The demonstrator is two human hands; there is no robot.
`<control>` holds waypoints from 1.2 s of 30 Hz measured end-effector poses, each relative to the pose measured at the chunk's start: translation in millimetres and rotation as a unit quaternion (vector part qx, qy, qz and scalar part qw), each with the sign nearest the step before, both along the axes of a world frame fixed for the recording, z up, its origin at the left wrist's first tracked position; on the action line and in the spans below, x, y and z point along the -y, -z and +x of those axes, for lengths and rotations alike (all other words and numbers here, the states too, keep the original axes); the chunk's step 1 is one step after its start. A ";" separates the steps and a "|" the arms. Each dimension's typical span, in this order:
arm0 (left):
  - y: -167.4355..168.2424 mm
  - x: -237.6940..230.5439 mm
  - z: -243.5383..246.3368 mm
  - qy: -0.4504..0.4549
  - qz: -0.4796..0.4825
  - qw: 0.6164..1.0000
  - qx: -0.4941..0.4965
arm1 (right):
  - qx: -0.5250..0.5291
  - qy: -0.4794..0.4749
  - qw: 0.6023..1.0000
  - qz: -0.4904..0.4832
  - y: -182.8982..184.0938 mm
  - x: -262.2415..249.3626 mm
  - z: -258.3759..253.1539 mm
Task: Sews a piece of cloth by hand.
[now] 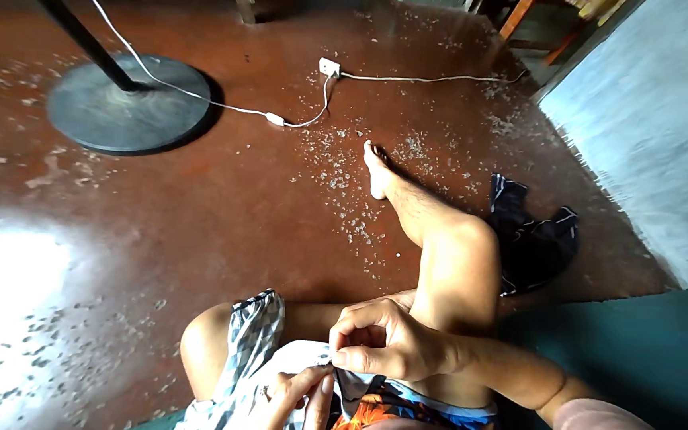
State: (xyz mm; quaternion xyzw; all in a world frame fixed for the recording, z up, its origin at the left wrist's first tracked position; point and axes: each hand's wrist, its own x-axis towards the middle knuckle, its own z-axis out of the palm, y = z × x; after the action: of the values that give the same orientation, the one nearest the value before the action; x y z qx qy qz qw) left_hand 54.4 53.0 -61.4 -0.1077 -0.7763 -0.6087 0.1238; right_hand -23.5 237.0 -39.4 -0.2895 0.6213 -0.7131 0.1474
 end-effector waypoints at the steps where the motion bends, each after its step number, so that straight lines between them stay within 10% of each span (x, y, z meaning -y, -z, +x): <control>1: -0.6 -0.7 -0.2 -0.002 -0.003 1.000 0.001 | -0.003 0.001 1.000 0.001 0.4 -0.5 -0.1; 36: -12.8 0.4 -0.9 0.000 -0.030 0.999 -0.025 | 0.131 -0.015 0.991 -0.013 -2.3 -9.1 0.9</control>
State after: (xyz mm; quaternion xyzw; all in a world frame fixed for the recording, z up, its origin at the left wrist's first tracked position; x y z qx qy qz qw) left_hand 53.5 52.6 -48.6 -0.1266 -0.7907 -0.5825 0.1398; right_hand -22.6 246.1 -37.1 -0.2045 0.5829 -0.7505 0.2348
